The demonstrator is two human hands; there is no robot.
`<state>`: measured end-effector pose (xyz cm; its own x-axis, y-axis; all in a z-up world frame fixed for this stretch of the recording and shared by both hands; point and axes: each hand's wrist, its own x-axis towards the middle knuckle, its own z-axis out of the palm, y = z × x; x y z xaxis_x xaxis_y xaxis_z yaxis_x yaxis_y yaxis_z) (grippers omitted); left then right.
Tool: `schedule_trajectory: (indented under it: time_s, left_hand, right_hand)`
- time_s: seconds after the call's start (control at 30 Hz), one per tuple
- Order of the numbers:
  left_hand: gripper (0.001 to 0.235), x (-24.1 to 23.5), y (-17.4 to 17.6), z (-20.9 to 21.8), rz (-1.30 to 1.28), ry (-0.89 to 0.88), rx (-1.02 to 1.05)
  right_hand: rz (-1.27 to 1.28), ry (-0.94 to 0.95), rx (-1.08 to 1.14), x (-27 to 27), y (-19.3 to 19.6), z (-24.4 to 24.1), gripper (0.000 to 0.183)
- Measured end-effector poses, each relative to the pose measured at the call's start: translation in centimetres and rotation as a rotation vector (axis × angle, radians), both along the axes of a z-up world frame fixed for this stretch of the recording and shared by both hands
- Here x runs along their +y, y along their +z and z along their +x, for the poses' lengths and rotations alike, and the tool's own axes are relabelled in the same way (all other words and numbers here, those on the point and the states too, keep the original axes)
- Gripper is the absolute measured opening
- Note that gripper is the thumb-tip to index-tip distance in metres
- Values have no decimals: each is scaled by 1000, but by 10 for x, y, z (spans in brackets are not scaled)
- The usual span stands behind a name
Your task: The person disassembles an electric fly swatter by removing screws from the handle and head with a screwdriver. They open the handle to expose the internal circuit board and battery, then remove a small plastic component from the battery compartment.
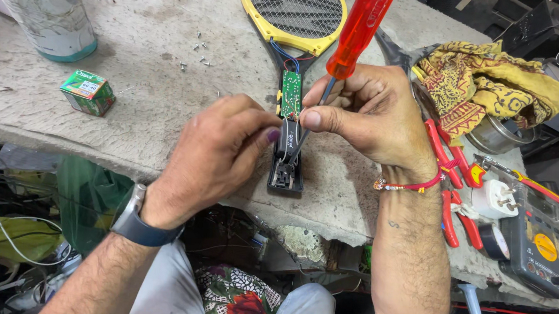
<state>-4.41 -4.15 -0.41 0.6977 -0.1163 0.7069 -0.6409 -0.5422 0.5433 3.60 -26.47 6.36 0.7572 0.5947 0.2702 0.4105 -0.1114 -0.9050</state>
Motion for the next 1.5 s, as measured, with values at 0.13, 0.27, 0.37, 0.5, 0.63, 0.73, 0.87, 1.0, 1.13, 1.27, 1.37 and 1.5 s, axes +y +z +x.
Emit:
schedule_trajectory:
  time_s: [0.13, 0.27, 0.37, 0.5, 0.63, 0.73, 0.87, 1.0, 1.13, 1.27, 1.37, 1.5]
  left_hand:
    - [13, -15, -5, -6, -67, -125, 26]
    - [14, -16, -8, -5, -61, -147, 36]
    - [14, -15, -11, -3, -73, -160, 69]
    - [14, -15, -11, -3, -71, -147, 90]
    - [13, -15, -11, -5, -78, -158, 97]
    - [13, -14, -11, -6, -70, -150, 109]
    - [12, -14, -11, -7, -65, -138, 118]
    - [11, -14, -12, -8, -49, -130, 110]
    - [11, -15, -13, -10, -11, -118, 105]
    - [11, -15, -13, -10, 7, -117, 118]
    - [10, -14, -12, -11, 8, -116, 118]
    - [10, -13, -13, -10, 4, -119, 153]
  right_hand:
    - [-1, 8, -8, 0, -1, -1, 21]
    - [14, 13, -21, 0, 0, -2, 22]
    - [-3, 13, -6, 0, -1, -3, 21]
    - [17, 8, -11, 0, 0, -4, 22]
    - [20, 10, -15, -1, 0, -4, 22]
    - [13, 13, -34, -1, -1, -3, 22]
    - [-31, -17, -70, 0, -2, -3, 22]
    - [9, -16, -54, 0, -1, -3, 22]
    - [-30, -21, -52, 1, -2, -2, 23]
    - [3, 29, -19, 2, -4, -1, 22]
    - [4, 25, -40, 1, -4, -1, 23]
    - [-15, -9, -78, 1, -4, 0, 23]
